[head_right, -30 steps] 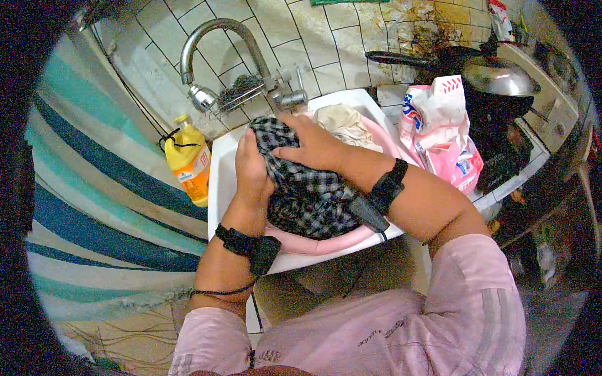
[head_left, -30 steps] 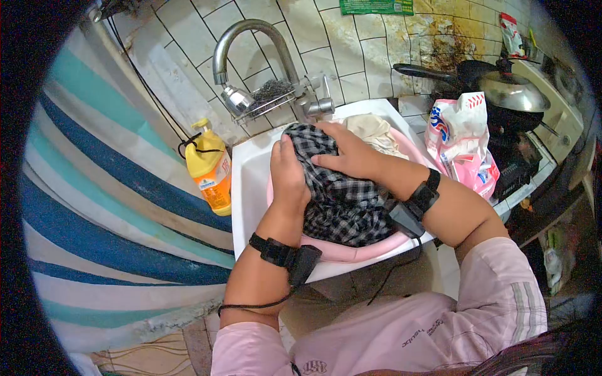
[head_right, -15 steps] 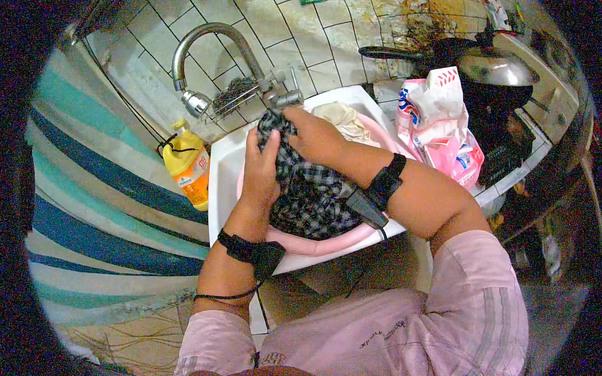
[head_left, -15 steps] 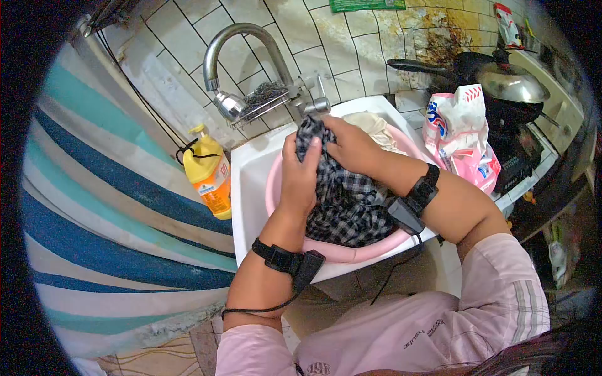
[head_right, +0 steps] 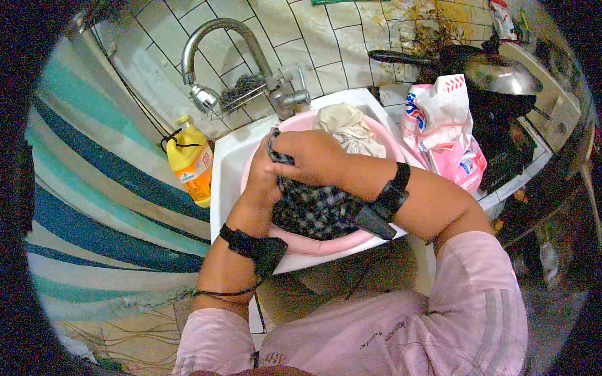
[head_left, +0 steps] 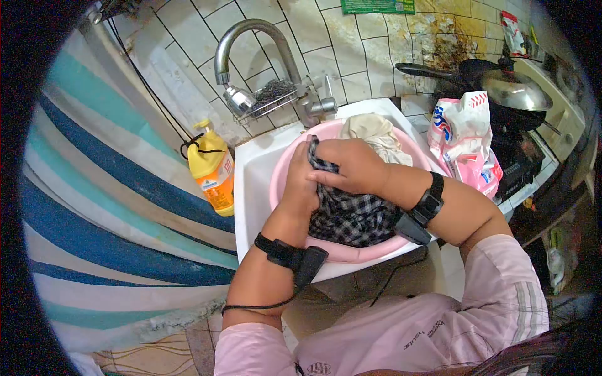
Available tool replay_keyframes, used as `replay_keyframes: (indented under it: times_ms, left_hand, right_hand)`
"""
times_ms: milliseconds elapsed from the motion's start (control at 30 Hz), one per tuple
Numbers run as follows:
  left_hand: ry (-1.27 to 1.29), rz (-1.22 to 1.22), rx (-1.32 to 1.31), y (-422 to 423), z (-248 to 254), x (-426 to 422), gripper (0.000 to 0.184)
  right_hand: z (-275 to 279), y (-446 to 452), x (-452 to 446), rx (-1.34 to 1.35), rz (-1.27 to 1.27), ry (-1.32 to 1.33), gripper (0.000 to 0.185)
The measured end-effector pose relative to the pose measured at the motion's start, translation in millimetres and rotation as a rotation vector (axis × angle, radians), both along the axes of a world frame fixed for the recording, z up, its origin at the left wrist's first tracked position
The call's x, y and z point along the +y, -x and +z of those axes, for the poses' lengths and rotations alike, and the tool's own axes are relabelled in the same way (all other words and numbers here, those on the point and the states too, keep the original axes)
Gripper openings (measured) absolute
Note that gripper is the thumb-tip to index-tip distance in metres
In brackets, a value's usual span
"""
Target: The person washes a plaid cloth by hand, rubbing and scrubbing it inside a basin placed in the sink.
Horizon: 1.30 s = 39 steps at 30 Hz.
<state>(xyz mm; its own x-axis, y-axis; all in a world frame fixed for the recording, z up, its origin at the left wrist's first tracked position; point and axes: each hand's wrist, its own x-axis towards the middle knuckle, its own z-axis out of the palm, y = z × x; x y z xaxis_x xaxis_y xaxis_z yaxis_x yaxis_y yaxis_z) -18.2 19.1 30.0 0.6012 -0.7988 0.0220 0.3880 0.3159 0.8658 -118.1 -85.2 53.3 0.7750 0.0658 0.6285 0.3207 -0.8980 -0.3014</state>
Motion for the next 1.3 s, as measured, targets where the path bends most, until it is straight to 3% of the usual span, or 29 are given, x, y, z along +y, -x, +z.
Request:
replay_keyframes:
  times_ms: [233, 300, 433, 533, 567, 600, 667, 733, 833, 933, 967, 1000, 1067, 1100, 1200, 1267, 1300]
  left_hand:
    - [0.012, -0.034, 0.134, -6, -7, 1, 0.026]
    - [-0.064, 0.12, -0.072, 15, 11, 3, 0.027]
    - [0.135, 0.023, -0.226, 13, 5, -5, 0.03]
    - [-0.025, 0.039, -0.357, 7, -8, 1, 0.03]
    - [-0.063, 0.028, -0.002, -2, -17, -1, 0.031]
    - [-0.065, 0.028, -0.005, 2, -12, 0, 0.031]
    - [-0.19, 0.115, -0.279, 12, -3, 2, 0.031]
    - [-0.141, 0.024, -0.196, 10, 1, -3, 0.029]
    - [0.001, 0.008, -0.309, 8, -1, -9, 0.037]
    - [-0.149, 0.14, -0.315, 14, -6, -2, 0.037]
    - [-0.13, 0.069, -0.032, 4, -8, 0, 0.035]
    - [-0.133, 0.073, -0.029, 6, -7, 0, 0.035]
    - [-0.134, 0.158, -0.14, 13, -5, 0, 0.031]
    - [-0.101, 0.076, -0.314, 12, 1, -3, 0.031]
    - [-0.071, 0.026, -0.235, 13, 4, -8, 0.034]
    - [-0.112, 0.076, -0.254, 15, 0, -5, 0.034]
    - [-0.152, 0.129, -0.274, 15, -3, -2, 0.033]
  right_hand:
    - [7, 7, 7, 0.004, 0.112, 0.058, 0.035]
    - [-1, -6, 0, -0.097, -0.085, -0.144, 0.034]
    - [-6, -17, -17, -0.054, -0.272, -0.213, 0.033]
    - [-4, -5, 2, -0.142, -0.1, -0.112, 0.026]
    - [-1, 0, 10, -0.128, 0.006, -0.044, 0.025]
    - [-1, -2, 9, -0.13, 0.005, -0.045, 0.025]
    - [-3, -5, 5, -0.067, -0.04, -0.121, 0.025]
    - [-15, -22, -13, -0.133, -0.124, -0.167, 0.027]
    - [-13, -23, -17, 0.007, -0.352, -0.272, 0.027]
    - [-7, -8, 4, -0.128, -0.129, -0.15, 0.025]
    - [-2, 2, 14, -0.095, -0.079, -0.054, 0.023]
    - [-5, -2, 13, -0.092, -0.075, -0.056, 0.023]
    - [-14, -14, 3, -0.112, -0.06, -0.164, 0.025]
    - [-11, -17, -5, -0.079, -0.167, -0.203, 0.026]
    - [-6, -20, -16, 0.135, -0.363, -0.243, 0.035]
    - [-7, -15, -8, 0.074, -0.351, -0.25, 0.033]
    - [-6, -11, -1, 0.029, -0.226, -0.167, 0.033]
